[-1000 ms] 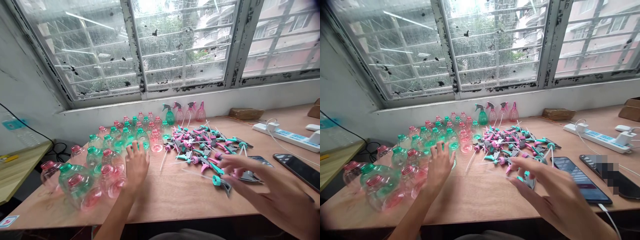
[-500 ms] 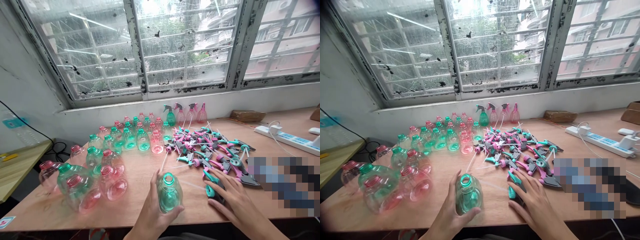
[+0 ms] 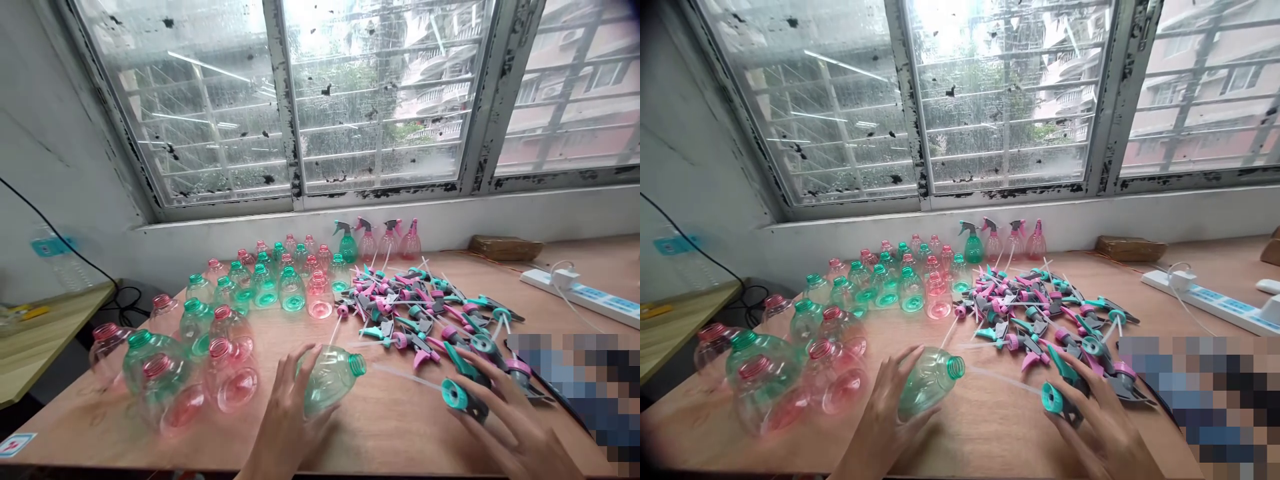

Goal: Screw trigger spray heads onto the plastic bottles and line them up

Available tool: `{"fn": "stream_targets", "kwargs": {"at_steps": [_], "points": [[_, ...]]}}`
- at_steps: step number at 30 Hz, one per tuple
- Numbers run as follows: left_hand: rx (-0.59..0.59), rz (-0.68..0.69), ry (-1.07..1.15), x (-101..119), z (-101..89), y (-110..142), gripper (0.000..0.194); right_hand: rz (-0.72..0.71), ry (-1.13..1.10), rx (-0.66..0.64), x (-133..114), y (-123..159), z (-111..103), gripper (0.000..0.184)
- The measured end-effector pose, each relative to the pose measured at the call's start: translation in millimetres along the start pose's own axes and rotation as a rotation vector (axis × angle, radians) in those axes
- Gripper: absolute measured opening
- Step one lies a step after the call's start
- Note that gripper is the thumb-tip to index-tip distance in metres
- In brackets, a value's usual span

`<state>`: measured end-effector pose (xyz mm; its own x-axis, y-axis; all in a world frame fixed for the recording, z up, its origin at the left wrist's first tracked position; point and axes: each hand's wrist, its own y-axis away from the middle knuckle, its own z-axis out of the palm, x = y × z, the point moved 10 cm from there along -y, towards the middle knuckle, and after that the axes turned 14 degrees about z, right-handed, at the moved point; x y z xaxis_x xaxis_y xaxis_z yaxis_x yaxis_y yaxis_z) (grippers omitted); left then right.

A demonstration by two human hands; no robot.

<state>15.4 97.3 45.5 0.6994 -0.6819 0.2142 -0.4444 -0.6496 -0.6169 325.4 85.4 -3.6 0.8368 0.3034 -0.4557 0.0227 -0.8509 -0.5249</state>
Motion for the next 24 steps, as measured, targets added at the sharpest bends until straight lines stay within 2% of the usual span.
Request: {"fn": "stream_targets", "kwargs": {"at_steps": [3,7,13,15,18,21,24], "points": [[-0.059,0.023,-0.028,4,3.0,-1,0.09,-0.078,0.052,0.037,-9,0,-8,0.041],[-0.15,0.06,-0.016,10,15.1,-3,0.098,-0.171,0.121,0.069,-29,-2,-9,0.038],[-0.196,0.123,-0.041,23,24.8,-18,0.101,-0.218,0.102,0.001,-67,-14,9,0.038],[-0.223,0.131,-0.049,25,27.8,-23,0.101,-0.248,0.089,-0.037,-76,-16,21,0.045],[-0.246,0.106,-0.018,23,30.0,-25,0.104,-0.251,0.079,-0.059,-77,-20,36,0.059],[-0.236,0.085,0.051,20,30.0,-23,0.101,-0.275,0.065,-0.039,-72,-21,39,0.057],[-0.21,0.11,0.141,23,30.1,-22,0.094,-0.332,0.038,-0.082,-73,-21,36,0.054]]}}
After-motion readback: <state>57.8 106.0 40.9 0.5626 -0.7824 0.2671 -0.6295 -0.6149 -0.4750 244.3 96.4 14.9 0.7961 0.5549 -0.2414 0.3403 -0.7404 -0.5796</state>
